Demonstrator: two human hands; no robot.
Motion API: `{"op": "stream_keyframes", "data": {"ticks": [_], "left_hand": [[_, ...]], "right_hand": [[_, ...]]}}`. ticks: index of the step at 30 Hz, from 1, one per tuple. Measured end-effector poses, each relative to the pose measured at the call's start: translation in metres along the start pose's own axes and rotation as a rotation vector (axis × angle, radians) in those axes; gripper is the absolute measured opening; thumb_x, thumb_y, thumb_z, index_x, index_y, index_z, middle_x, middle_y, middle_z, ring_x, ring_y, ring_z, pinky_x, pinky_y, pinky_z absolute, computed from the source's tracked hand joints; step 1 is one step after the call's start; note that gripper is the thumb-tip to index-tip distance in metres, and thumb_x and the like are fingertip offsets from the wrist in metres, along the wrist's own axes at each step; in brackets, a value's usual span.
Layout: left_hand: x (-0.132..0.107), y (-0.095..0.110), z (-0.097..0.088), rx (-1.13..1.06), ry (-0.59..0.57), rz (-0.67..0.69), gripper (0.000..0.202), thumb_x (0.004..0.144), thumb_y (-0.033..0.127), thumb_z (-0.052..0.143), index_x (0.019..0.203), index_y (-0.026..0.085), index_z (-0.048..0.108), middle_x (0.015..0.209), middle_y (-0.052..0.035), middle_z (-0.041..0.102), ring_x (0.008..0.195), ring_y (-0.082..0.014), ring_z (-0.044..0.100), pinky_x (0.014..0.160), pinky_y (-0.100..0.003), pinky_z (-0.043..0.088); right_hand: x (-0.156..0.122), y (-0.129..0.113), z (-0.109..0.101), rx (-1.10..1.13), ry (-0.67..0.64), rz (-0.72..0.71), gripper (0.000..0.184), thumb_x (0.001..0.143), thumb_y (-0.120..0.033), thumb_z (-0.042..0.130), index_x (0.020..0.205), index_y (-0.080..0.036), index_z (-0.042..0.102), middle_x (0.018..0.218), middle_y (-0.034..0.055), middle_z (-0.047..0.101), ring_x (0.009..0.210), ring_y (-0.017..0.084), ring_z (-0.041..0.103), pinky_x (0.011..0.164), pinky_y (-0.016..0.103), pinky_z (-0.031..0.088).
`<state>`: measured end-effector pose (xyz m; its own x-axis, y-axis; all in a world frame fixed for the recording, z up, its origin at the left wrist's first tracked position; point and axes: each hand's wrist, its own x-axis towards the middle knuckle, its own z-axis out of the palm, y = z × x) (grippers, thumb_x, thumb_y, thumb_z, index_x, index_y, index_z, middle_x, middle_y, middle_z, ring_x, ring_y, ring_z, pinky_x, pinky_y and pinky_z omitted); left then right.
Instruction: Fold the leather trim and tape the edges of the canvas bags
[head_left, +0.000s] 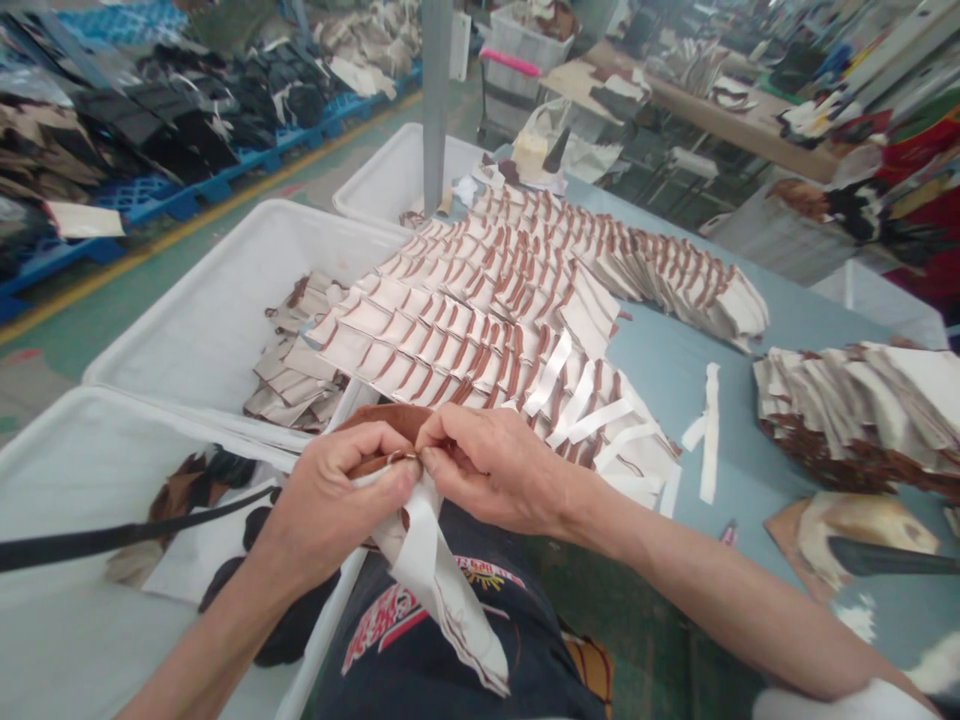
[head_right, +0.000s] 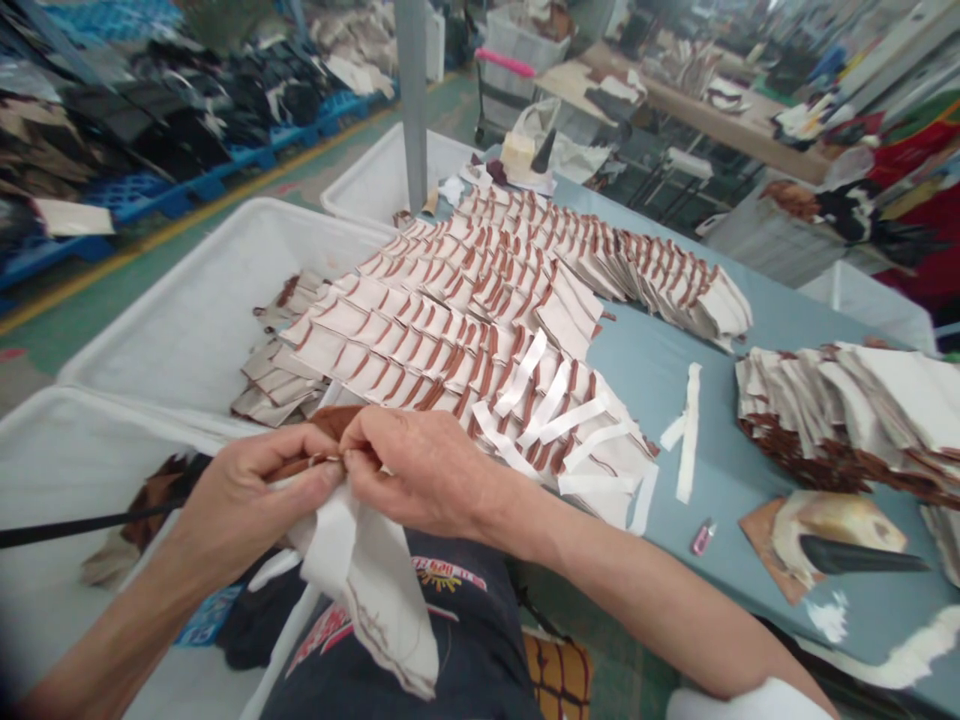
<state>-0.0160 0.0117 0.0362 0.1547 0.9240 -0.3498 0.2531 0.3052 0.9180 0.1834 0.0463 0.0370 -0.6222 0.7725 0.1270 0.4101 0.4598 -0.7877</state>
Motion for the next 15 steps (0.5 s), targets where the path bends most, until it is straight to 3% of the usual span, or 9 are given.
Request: {"op": "stream_keyframes", "data": {"ticks": [6,12,15], "left_hand": [[-0.005,0.004,-0.015,0.15,-0.154,0.167,0.024,0.089,0.036,0.067,0.072,0.019,0.067,0.064,0.0041,0.057,0.056,-0.0108,0.048,0.048,-0.018,0.037],[-0.008,-0.001,-0.021,0.358,-0.168,0.273,0.024,0.09,0.029,0.063,0.067,0.021,0.06,0.062,0.0069,0.051,0.055,-0.0102,0.044,0.05,-0.02,0.033],[-0.011,0.0,-0.026,0.367,-0.244,0.232,0.022,0.093,0.032,0.063,0.074,0.021,0.069,0.067,0.0052,0.059,0.061,-0.0123,0.052,0.055,-0.021,0.039]], "right_hand": [[-0.003,0.007,-0.01,0.325,-0.103,-0.003,0.01,0.094,-0.026,0.062,0.101,-0.019,0.063,0.067,-0.0086,0.053,0.054,0.01,0.046,0.055,0.022,0.035],[0.001,-0.001,-0.013,0.192,-0.194,-0.059,0.013,0.08,-0.024,0.067,0.091,-0.021,0.061,0.076,-0.0065,0.059,0.064,0.011,0.05,0.064,0.025,0.035],[0.004,-0.005,-0.01,0.184,-0.204,-0.014,0.011,0.076,-0.023,0.066,0.084,-0.021,0.059,0.07,-0.0075,0.056,0.061,0.01,0.048,0.062,0.025,0.032]]}}
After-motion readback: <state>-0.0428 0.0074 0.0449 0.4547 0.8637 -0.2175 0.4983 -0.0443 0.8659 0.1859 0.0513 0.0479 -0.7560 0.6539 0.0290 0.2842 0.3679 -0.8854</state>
